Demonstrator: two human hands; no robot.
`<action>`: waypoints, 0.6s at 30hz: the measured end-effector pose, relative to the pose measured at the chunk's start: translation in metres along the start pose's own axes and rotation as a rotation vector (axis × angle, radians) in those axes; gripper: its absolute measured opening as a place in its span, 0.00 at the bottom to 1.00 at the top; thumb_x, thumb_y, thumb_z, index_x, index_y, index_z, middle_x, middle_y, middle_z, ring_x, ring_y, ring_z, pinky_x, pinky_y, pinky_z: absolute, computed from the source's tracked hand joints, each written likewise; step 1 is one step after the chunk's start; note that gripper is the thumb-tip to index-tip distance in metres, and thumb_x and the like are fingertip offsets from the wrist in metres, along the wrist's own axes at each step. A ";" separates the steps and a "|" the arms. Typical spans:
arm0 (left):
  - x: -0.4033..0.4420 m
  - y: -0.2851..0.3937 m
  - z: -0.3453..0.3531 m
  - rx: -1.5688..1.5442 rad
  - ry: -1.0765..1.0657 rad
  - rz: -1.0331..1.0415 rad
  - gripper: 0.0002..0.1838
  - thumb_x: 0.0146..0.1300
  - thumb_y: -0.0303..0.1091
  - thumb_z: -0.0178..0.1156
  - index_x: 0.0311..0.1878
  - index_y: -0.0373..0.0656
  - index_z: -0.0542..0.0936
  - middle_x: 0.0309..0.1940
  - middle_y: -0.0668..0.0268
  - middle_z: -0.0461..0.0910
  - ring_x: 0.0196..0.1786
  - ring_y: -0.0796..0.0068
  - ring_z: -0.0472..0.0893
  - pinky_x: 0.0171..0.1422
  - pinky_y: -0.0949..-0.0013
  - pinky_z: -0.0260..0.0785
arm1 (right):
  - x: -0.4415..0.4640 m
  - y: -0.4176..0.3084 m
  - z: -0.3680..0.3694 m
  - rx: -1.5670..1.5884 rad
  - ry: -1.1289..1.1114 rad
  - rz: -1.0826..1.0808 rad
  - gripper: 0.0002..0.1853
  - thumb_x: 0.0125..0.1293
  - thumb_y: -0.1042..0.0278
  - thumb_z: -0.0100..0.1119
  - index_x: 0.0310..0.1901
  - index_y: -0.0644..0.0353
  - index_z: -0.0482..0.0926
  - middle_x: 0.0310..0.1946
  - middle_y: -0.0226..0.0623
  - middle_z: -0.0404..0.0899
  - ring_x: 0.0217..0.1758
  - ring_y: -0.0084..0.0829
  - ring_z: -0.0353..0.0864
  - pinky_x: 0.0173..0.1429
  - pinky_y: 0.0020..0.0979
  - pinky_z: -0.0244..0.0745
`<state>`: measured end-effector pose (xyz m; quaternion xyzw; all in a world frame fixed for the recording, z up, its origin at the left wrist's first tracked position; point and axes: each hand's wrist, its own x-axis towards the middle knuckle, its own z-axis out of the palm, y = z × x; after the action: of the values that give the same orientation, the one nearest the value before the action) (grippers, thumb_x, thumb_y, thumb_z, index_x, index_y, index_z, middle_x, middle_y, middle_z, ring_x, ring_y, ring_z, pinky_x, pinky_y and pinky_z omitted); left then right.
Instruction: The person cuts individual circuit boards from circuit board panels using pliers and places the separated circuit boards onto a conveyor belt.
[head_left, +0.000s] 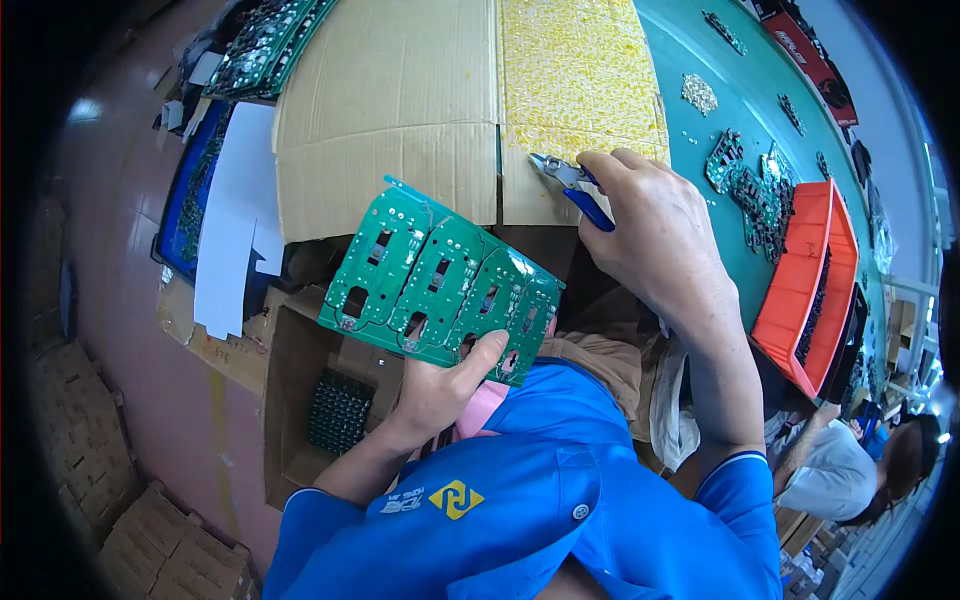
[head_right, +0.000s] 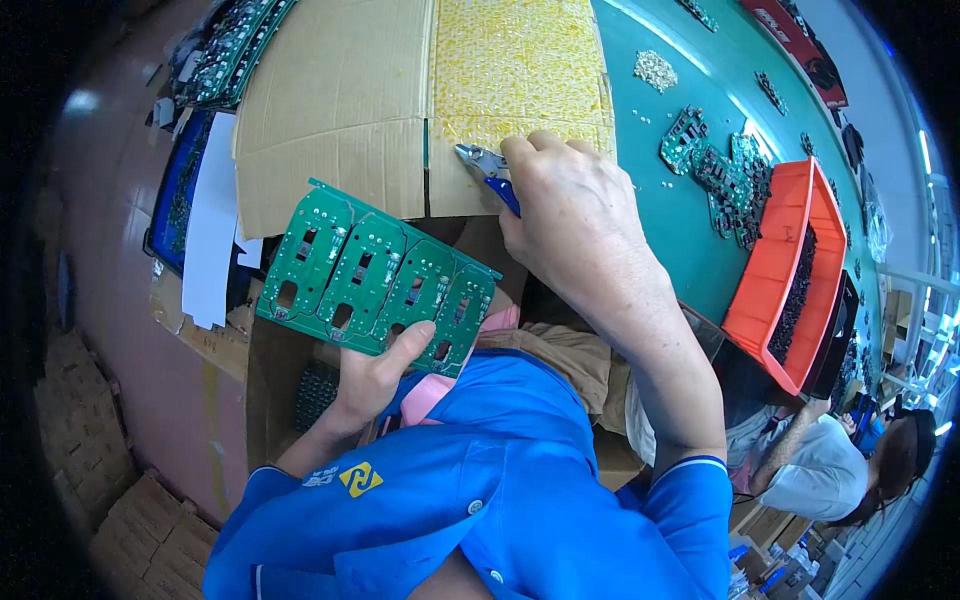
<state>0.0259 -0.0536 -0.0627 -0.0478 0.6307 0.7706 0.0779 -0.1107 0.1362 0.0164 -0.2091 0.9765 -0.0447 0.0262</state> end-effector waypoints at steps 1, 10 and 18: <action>0.000 0.000 -0.001 -0.004 0.000 0.000 0.19 0.68 0.23 0.59 0.61 0.37 0.76 0.51 0.59 0.84 0.47 0.69 0.85 0.51 0.69 0.79 | 0.001 -0.001 0.000 -0.005 -0.006 0.000 0.16 0.56 0.71 0.65 0.47 0.63 0.81 0.40 0.42 0.83 0.41 0.46 0.83 0.46 0.41 0.78; -0.001 0.001 -0.002 0.011 -0.005 -0.008 0.19 0.67 0.22 0.59 0.61 0.37 0.75 0.51 0.59 0.84 0.47 0.68 0.85 0.51 0.69 0.78 | 0.003 -0.004 -0.002 -0.032 -0.050 0.010 0.16 0.56 0.70 0.64 0.47 0.64 0.81 0.39 0.44 0.83 0.40 0.47 0.84 0.46 0.41 0.78; -0.001 0.001 -0.001 -0.004 0.034 0.051 0.22 0.66 0.22 0.60 0.63 0.37 0.74 0.53 0.59 0.83 0.50 0.67 0.84 0.57 0.67 0.76 | -0.043 -0.007 -0.009 0.373 0.024 -0.006 0.24 0.51 0.71 0.66 0.54 0.63 0.80 0.41 0.42 0.82 0.40 0.44 0.82 0.48 0.37 0.79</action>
<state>0.0272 -0.0550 -0.0621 -0.0448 0.6314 0.7727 0.0474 -0.0698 0.1484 0.0274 -0.2028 0.9510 -0.2275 0.0528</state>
